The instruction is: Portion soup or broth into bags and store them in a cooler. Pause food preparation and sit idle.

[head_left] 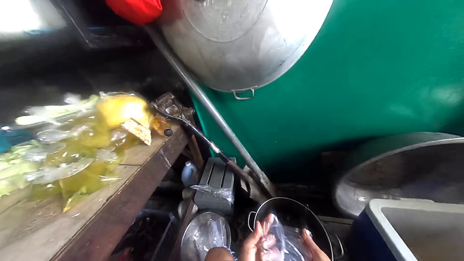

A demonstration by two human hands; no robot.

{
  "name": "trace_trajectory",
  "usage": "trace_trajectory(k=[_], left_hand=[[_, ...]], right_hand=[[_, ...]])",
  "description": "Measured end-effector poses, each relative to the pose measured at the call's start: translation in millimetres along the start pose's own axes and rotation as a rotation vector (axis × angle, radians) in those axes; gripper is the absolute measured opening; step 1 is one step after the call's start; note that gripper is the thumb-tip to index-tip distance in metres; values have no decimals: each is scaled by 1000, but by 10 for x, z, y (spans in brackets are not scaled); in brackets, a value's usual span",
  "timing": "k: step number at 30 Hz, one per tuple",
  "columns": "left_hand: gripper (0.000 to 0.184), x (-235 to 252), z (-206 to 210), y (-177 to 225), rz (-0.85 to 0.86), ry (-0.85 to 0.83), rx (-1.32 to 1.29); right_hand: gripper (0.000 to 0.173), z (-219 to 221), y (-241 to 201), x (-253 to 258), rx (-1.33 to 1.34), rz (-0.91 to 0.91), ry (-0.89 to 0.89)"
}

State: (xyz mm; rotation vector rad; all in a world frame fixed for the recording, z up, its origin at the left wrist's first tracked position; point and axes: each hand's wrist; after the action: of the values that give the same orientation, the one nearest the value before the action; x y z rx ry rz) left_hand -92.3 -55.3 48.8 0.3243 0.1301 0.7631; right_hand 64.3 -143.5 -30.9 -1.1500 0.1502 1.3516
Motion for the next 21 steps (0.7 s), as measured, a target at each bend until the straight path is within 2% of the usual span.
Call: trace_trajectory(k=[2, 4, 6, 7, 8, 10, 11, 12, 14, 17, 19, 21], left_hand=[[45, 251, -139, 118, 35, 13, 27], [34, 485, -183, 280, 96, 58, 86], [24, 710, -184, 419, 182, 146, 244], [26, 817, -190, 448, 214, 200, 331], [29, 906, -208, 441, 247, 269, 424], [28, 1000, -262, 374, 306, 393, 593], [26, 1027, -275, 337, 326, 442, 665], [23, 1046, -280, 307, 347, 468, 730], [17, 1085, -306, 287, 398, 477, 863], [14, 1171, -368, 322, 489, 439, 1040], [16, 1219, -410, 342, 572, 414, 1099], [19, 1237, -449, 352, 622, 378, 1106]], right_hand=[[39, 18, -92, 397, -2, 27, 97], [41, -24, -127, 777, 6, 101, 253], [32, -149, -135, 1136, -43, 172, 409], [32, -206, -145, 1306, -65, 200, 483], [45, -263, -165, 1473, -79, 216, 543], [85, -354, -225, 1759, -56, 226, 583], [95, -399, -246, 1895, -48, 207, 582], [97, -459, -264, 2019, -67, 186, 575], [86, -584, -298, 2180, -255, 152, 573], [58, -725, -386, 2140, -953, 112, 622], [49, -749, -420, 1939, -1325, 84, 479], [43, -784, -432, 1754, -1534, 32, 268]])
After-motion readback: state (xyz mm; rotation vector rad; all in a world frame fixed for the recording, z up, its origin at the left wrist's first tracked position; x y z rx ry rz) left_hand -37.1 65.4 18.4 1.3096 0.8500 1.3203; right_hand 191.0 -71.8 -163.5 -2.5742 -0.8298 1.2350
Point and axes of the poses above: each hand's wrist, its own x-axis towards the middle knuckle, its own z-axis out of the palm, y = z × x, and after that the axes turned 14 degrees about z, right-handed
